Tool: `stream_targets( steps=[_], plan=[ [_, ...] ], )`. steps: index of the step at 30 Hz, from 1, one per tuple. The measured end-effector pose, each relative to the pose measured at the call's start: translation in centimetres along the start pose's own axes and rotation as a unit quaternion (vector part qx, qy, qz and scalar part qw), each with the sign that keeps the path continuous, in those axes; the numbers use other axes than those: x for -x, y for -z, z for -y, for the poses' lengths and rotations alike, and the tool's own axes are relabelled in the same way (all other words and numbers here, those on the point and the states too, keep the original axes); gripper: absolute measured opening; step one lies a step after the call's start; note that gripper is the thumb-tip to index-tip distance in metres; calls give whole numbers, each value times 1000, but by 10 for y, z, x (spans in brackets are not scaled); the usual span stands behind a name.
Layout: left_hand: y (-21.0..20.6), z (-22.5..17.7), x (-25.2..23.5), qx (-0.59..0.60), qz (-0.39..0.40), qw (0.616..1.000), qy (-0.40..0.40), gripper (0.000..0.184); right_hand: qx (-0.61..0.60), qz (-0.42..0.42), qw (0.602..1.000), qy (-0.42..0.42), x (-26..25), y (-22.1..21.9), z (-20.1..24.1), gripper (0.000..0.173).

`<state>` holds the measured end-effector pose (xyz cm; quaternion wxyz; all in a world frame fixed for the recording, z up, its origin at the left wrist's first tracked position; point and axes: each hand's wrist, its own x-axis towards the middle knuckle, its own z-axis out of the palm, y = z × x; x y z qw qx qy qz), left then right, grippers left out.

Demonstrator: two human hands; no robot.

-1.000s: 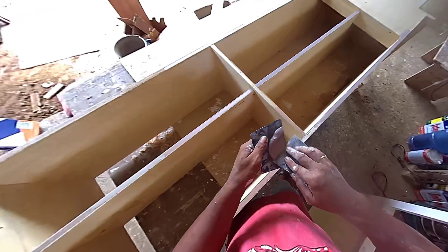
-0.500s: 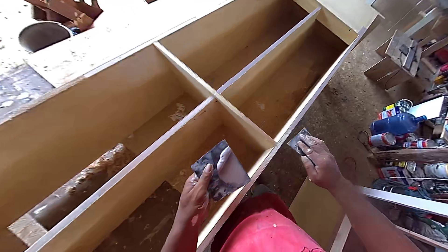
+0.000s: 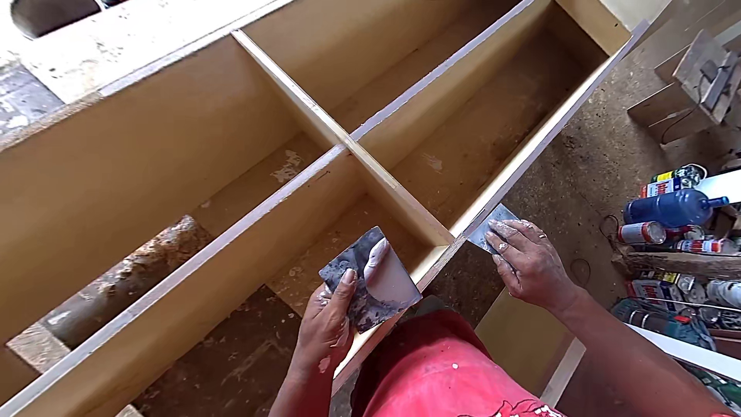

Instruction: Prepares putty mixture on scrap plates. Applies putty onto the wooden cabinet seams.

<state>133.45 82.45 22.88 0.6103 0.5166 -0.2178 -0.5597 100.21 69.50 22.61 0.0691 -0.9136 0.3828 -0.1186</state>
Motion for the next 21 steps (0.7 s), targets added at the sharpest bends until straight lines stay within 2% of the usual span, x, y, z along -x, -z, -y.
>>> stream_targets(
  steps=[4,8,12,15,18,21],
  plan=[
    [1,2,3,14,2,1000,0,24,16,11,1000,3,-11,-13,-5,42],
    [5,1,8,14,-9,1000,-2,24,15,26,1000,-6,3,-8,-8,41],
    [12,0,11,15,-10,1000,-1,24,7,0,1000,-5,9,-2,6,42],
    [15,-2,12,5,-8,1000,-6,23,-5,-12,1000,6,1,-15,21,41],
    [17,-5,15,-1,-9,1000,-7,23,-7,1,1000,1,3,-31,28,41],
    [24,-6,19,3,-5,1000,-8,23,0,19,1000,-16,14,-22,30,41]
  ],
)
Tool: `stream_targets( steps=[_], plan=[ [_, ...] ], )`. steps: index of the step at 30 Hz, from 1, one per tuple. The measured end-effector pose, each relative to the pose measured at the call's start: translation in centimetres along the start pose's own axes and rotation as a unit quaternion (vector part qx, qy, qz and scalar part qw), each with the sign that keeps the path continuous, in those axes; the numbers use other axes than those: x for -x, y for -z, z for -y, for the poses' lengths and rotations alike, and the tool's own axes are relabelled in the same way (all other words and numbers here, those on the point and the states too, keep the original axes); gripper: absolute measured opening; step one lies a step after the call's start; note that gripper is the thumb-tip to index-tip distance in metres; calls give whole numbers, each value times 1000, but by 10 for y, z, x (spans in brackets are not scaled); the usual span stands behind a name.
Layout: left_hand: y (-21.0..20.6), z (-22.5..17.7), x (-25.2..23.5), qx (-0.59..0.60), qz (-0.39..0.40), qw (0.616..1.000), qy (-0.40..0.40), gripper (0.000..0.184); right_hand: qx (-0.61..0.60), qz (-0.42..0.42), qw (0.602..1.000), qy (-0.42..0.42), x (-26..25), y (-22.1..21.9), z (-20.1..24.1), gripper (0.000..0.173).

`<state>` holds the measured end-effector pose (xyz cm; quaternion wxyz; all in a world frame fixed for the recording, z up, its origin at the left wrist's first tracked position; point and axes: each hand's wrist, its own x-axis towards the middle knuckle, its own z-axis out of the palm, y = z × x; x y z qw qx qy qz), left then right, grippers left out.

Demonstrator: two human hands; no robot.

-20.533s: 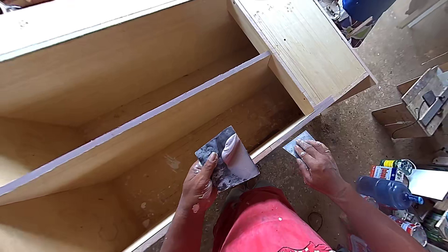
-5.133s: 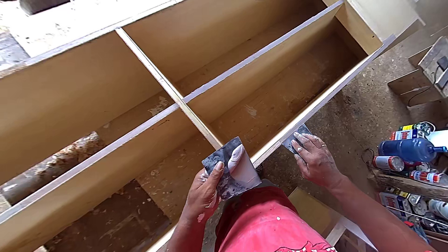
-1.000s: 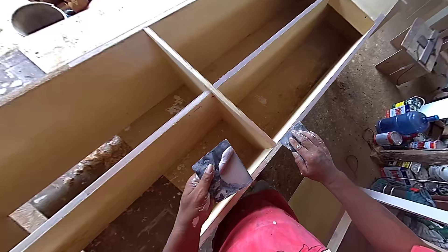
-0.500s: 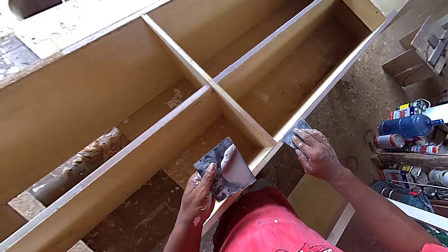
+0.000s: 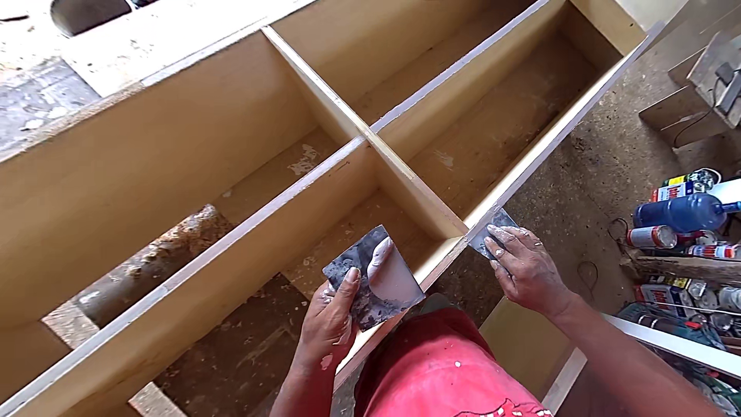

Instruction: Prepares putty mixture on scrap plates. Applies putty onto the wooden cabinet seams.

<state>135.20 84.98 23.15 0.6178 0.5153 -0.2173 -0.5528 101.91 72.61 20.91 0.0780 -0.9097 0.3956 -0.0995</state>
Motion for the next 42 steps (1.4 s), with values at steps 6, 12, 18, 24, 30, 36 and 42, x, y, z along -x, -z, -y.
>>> stream_targets(
  steps=[6,12,18,24,30,36,42],
  plan=[
    [10,1,4,1,9,1000,2,24,-7,-28,999,13,-7,1,23,40],
    [13,-3,13,22,18,1000,2,24,8,11,1000,-1,6,1,20,41],
    [22,-2,17,22,9,1000,5,24,3,-24,1000,10,-1,-2,38,41],
    [24,-4,24,25,19,999,1,23,6,8,1000,6,10,-10,36,41],
    [34,-6,31,17,9,1000,-2,23,-21,-50,998,19,20,-12,61,41],
    [41,-7,36,18,18,1000,-6,23,-24,-37,999,18,21,-31,77,39],
    [49,-7,42,27,20,999,-7,23,-4,-29,1000,9,9,-1,71,40]
  ],
)
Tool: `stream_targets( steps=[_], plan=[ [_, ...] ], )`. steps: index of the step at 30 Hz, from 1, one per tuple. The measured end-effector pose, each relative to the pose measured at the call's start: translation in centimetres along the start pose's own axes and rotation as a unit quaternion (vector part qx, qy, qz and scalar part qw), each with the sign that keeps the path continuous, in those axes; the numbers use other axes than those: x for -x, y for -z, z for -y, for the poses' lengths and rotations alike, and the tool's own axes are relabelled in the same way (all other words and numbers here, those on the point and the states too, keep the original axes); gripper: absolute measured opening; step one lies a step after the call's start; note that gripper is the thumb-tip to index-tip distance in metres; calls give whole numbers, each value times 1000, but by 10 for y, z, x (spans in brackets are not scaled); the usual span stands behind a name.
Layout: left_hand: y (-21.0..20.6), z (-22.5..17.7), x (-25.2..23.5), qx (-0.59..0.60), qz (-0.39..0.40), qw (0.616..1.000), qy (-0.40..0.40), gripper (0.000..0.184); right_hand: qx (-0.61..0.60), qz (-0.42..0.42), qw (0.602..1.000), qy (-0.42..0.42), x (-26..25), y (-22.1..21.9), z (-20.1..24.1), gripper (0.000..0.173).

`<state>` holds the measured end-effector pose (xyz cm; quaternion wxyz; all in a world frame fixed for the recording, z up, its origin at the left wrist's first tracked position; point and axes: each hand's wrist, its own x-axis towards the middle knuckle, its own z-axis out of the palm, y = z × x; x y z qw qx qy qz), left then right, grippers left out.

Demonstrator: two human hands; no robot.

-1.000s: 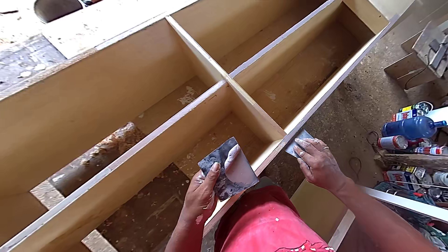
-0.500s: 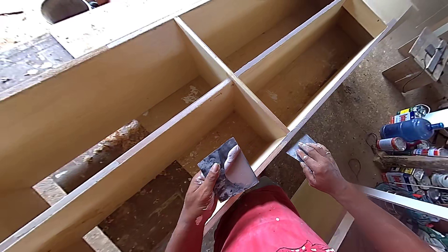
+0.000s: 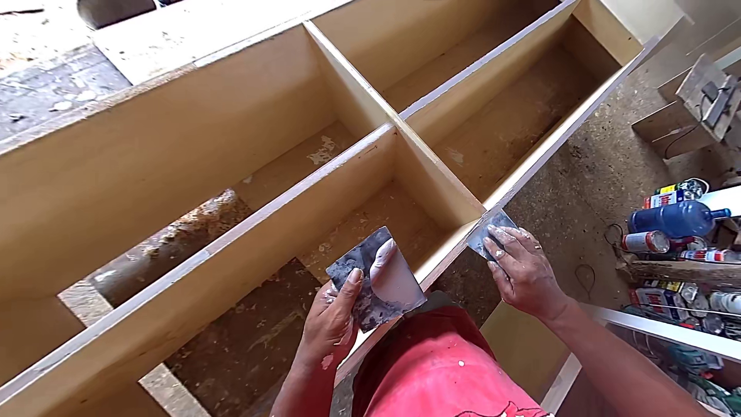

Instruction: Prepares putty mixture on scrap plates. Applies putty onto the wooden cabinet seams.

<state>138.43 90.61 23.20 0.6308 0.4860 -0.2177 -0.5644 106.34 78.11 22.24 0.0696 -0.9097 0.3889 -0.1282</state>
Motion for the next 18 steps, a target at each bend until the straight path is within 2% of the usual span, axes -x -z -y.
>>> stream_targets(
  steps=[4,9,15,18],
  plan=[
    [2,0,4,9,6,1000,-2,24,11,36,999,-2,-4,-11,-3,41],
    [12,-1,9,15,6,1000,-7,22,6,37,999,-9,9,7,9,41],
    [15,-3,11,3,6,1000,6,23,-1,33,999,5,7,-23,29,40],
    [20,-3,15,7,15,1000,3,23,8,68,998,-1,21,-8,27,41]
  ],
)
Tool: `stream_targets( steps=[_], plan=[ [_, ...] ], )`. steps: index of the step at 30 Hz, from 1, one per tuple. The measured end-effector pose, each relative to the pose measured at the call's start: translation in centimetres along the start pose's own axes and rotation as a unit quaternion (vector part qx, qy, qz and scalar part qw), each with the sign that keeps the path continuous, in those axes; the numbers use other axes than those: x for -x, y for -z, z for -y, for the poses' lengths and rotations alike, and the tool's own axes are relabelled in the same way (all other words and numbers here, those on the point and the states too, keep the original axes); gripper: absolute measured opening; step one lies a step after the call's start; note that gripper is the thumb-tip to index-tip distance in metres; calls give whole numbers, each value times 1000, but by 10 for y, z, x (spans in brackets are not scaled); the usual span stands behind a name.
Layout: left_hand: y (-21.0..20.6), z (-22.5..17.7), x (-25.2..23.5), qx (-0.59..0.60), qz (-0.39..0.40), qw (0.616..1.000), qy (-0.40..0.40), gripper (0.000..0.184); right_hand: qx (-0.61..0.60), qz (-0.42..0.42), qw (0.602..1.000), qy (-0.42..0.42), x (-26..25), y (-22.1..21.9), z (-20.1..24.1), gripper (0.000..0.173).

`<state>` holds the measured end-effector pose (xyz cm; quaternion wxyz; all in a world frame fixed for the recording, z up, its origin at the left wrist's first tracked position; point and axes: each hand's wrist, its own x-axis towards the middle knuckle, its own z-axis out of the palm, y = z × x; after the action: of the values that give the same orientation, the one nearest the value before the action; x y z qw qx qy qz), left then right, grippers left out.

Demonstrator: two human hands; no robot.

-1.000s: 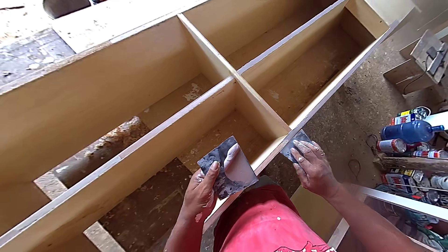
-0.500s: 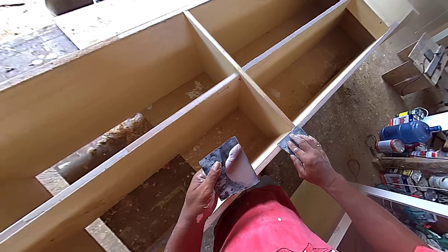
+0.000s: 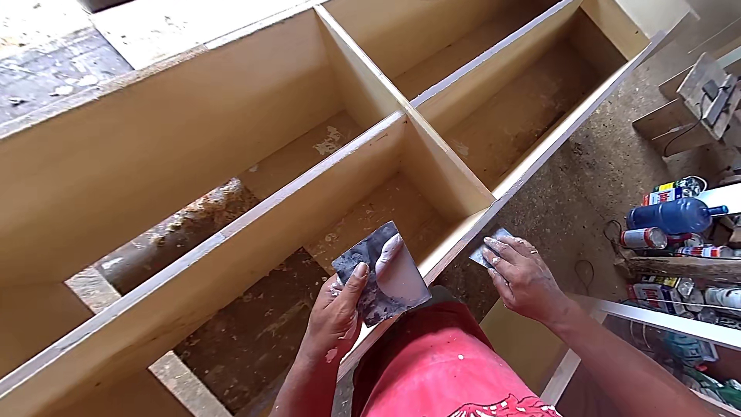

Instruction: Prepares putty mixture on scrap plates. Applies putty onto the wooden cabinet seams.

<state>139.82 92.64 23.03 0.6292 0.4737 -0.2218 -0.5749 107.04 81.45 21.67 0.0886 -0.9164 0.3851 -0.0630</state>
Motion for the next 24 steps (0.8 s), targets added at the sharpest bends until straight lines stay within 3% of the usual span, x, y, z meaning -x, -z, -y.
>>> stream_targets(
  steps=[7,11,13,18,24],
  plan=[
    [3,-2,0,-6,16,1000,10,25,3,-33,999,8,-21,-9,10,41],
    [-1,-5,0,-9,19,1000,13,24,15,33,999,-15,8,-5,4,40],
    [-1,-9,-3,-15,31,999,11,24,7,24,999,-29,23,-1,8,41],
    [-3,-7,-9,-37,88,995,24,27,-76,-85,992,47,-13,45,88,40],
    [-21,-14,-9,-129,111,985,-1,36,-29,-60,993,100,-36,45,134,38]
  ],
)
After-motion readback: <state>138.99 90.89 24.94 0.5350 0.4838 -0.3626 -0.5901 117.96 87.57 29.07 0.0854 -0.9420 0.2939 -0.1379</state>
